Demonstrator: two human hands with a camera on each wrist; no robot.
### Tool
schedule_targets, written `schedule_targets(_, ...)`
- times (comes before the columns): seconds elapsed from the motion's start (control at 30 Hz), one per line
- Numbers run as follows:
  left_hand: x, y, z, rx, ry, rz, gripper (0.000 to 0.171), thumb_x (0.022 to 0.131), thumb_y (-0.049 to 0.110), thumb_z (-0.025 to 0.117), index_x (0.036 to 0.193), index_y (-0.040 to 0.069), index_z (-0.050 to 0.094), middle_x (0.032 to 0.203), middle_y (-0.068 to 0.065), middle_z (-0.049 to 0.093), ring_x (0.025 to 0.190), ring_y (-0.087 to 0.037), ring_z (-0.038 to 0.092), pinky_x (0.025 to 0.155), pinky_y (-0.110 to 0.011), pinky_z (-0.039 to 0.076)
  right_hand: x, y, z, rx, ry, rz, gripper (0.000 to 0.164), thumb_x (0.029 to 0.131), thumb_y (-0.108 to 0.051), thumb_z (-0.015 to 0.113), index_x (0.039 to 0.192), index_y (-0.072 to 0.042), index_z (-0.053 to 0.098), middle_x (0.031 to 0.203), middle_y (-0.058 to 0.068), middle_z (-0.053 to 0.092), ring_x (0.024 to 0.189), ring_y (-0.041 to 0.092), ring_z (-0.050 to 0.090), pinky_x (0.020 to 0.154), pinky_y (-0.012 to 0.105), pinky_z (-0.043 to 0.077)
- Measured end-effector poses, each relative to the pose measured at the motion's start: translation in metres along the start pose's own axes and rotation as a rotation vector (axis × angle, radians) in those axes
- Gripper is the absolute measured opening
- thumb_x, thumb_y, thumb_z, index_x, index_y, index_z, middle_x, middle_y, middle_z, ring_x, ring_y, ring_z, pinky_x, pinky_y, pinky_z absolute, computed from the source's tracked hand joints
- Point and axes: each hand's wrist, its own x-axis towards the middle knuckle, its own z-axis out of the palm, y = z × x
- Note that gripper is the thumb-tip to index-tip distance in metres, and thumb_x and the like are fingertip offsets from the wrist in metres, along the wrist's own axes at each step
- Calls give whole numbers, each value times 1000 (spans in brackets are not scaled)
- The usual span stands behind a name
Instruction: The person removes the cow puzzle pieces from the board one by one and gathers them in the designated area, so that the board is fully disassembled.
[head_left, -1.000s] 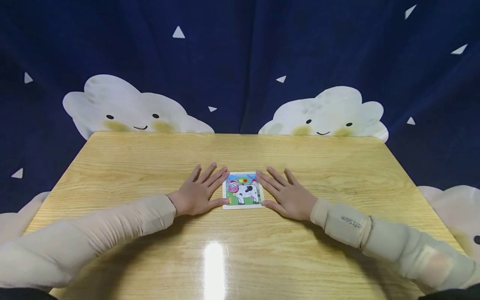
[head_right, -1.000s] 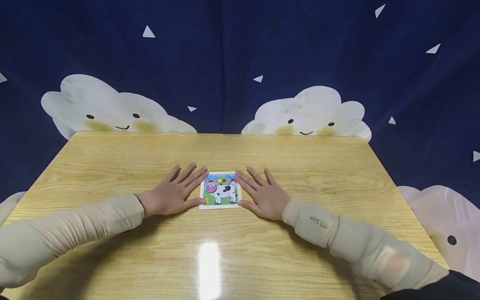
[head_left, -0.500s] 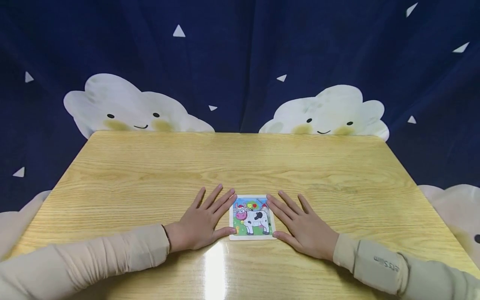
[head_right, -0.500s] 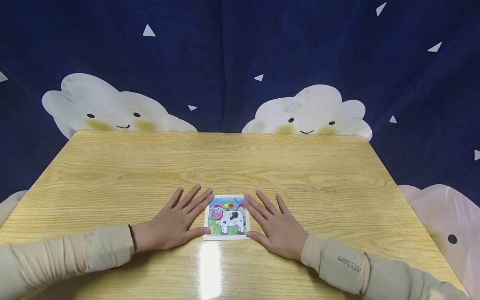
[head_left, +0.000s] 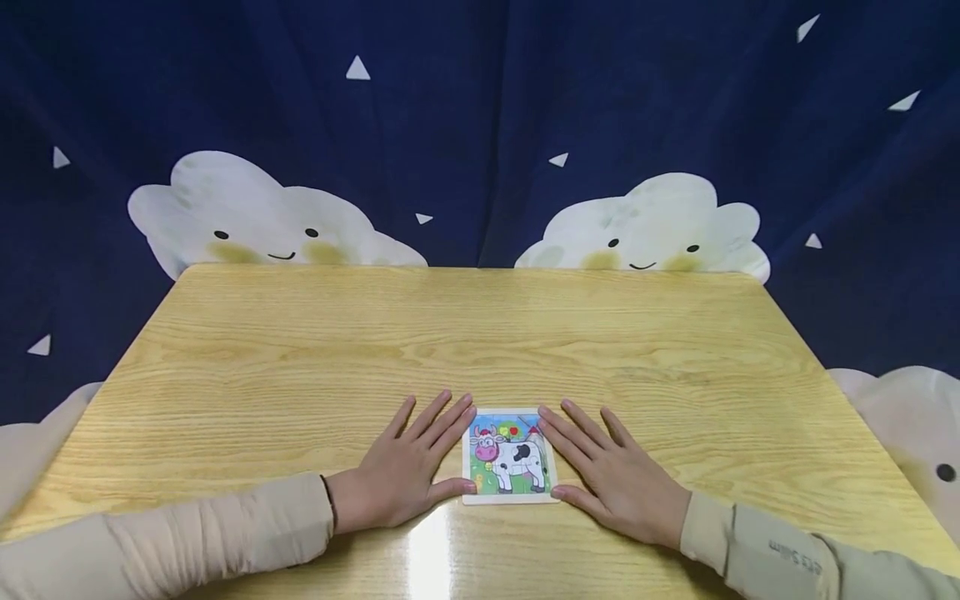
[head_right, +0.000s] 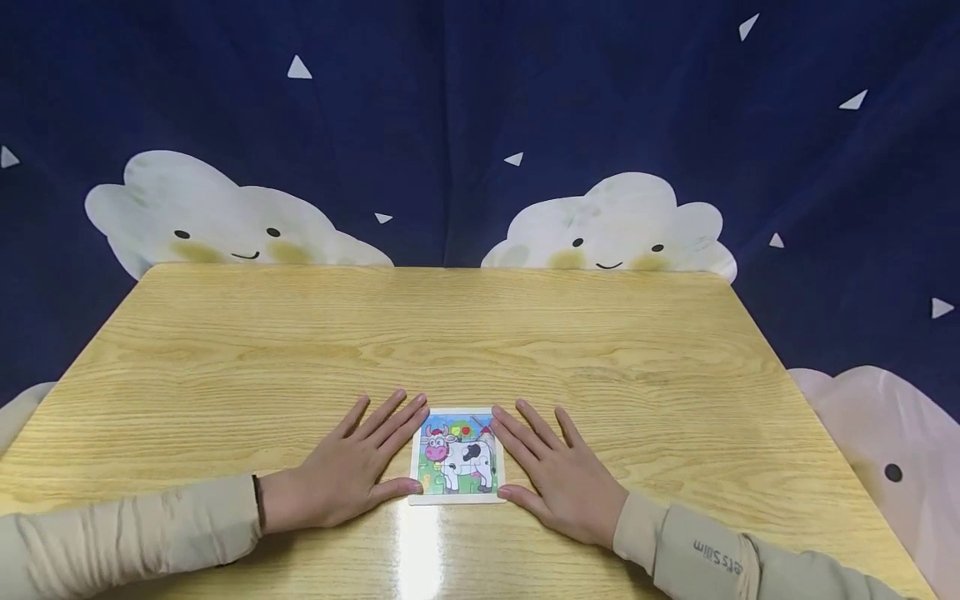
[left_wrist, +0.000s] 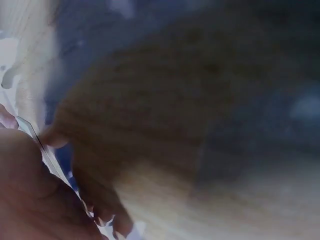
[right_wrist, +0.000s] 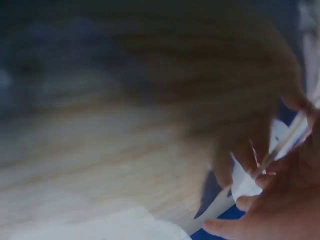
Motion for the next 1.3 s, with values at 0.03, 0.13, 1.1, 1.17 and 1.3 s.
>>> schedule_targets(0.03,-1,0,-1,-27,-5,2,82,98,64,35,158,10,18,164,-4,12,150,-25,8,116,-56,11,0,0,-1,15,-9,1,73,100,-49,49,157,-13,22,163,1,18,148,29,17,109,64,19)
schedule_targets(0.13,-5,2,-7,-107,-41,5,83,99,63,36,158,8,15,164,-7,8,150,-26,5,116,-56,9,0,0,-7,68,-41,18,72,101,-48,49,158,-14,21,163,-1,17,149,26,15,112,61,19)
schedule_targets(1.1,10,57,-16,-505,-205,144,77,103,59,24,157,6,10,163,-12,2,149,-20,-2,119,-43,12,103,-14,-17,543,9,-22,18,96,-1,60,111,-6,68,105,1,70,96,11,64,87,33,52)
schedule_targets(1.17,11,57,-17,-503,-209,141,77,103,59,24,157,6,11,162,-12,3,149,-20,-1,119,-43,11,106,-16,-18,557,12,-17,16,95,0,61,109,-5,68,102,1,71,94,11,65,86,32,52)
schedule_targets(1.3,12,56,-18,-510,-223,132,78,102,60,23,157,5,13,163,-11,3,149,-20,-1,119,-43,11,110,-20,-20,535,6,-2,16,95,-1,61,109,-5,69,101,2,71,93,9,65,86,31,52)
